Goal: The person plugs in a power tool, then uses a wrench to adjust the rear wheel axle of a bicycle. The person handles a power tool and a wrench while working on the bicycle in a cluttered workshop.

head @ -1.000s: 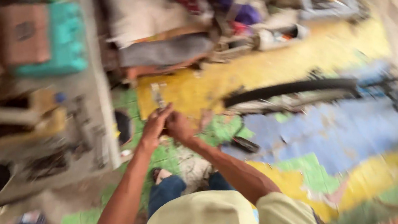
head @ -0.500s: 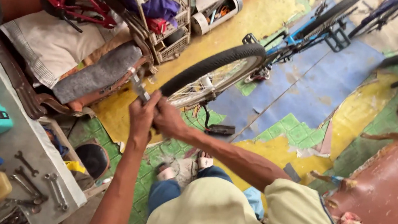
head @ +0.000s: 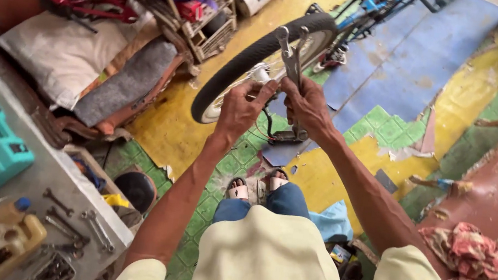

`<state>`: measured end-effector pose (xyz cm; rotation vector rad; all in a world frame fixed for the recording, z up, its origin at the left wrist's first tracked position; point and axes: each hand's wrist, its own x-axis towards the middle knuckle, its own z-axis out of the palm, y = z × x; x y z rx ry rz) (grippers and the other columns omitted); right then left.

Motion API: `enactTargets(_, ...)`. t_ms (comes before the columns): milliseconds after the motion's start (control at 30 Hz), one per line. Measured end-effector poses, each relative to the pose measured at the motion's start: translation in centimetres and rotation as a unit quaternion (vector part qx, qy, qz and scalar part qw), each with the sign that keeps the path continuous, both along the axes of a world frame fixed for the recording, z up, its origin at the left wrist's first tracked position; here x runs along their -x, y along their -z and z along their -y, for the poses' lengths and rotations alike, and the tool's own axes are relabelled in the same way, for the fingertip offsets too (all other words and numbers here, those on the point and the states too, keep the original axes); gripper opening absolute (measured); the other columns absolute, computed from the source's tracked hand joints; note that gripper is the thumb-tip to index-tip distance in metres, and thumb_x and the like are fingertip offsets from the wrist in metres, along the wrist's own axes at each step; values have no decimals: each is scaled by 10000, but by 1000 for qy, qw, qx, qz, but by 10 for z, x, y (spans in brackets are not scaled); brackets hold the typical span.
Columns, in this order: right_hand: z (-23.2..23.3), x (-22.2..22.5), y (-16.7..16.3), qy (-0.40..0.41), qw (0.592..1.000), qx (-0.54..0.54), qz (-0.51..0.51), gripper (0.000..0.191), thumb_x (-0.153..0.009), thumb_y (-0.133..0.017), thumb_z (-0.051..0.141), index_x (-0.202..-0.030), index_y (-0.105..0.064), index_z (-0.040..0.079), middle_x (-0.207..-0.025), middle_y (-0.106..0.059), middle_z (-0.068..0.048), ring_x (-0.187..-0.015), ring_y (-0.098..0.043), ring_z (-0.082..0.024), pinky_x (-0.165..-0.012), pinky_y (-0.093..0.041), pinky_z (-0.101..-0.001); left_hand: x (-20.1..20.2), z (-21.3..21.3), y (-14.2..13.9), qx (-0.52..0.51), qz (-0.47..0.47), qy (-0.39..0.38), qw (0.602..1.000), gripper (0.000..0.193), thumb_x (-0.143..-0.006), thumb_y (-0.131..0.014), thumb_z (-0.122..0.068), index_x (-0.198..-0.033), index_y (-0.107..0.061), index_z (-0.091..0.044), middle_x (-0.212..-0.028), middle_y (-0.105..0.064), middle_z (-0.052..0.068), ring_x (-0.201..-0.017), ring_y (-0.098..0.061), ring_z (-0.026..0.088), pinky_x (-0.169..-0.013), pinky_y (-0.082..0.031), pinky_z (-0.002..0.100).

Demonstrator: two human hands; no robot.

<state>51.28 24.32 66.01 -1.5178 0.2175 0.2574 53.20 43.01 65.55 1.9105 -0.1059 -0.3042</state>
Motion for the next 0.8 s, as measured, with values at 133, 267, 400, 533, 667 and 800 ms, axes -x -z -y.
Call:
enactTargets(133,33,12,13,70,996,-2,-46,329,-1033,-625,348,-899,-548,58,-635,-502,26,-492,-467,-80,-418,-403,-279,-3,47,7,21,-4,30,999,709,-910,-607,-649,-1066,-748,28,-955,-778,163,-881,-760,270,-773,-603,365)
enactTargets(267,76,22,30,97,994,1,-44,335,-1034,-612,363,-893,-561,64,-631,-492,26,-494,-470,-82,-419,-418,-286,-6,102,12,-5,0,79,997,695,-920,-596,-642,-1031,-748,28,-939,-779,176,-893,-759,285,-784,-585,380)
enactTargets(400,138,26,51,109,992,-39,-46,359,-1044,-590,380,-875,-522,71,-636,-474,27,-489,-466,-89,-421,-427,-290,-14,173,24,2,3,114,993,677,-920,-603,-636,-1024,-758,15,-949,-783,166,-899,-761,282,-805,-575,376)
enactTargets(533,220,24,66,103,994,-12,-38,371,-1046,-561,388,-860,-503,72,-651,-495,18,-491,-501,-98,-430,-458,-296,-22,261,38,-4,1,119,993,643,-917,-612,-617,-995,-772,1,-934,-785,159,-887,-760,273,-796,-571,374)
enactTargets(667,306,23,69,96,994,-9,-58,333,-1043,-546,389,-900,-531,89,-671,-481,24,-507,-483,-87,-445,-470,-297,-29,352,44,-6,-41,142,989,620,-911,-616,-607,-966,-771,-10,-902,-789,140,-840,-761,247,-757,-572,367)
enactTargets(800,387,26,67,102,992,16,-74,313,-1054,-536,358,-909,-533,80,-682,-497,22,-517,-493,-86,-458,-469,-298,-32,434,45,-10,-73,154,985,625,-912,-621,-611,-919,-764,-3,-821,-767,127,-736,-731,217,-695,-565,358)
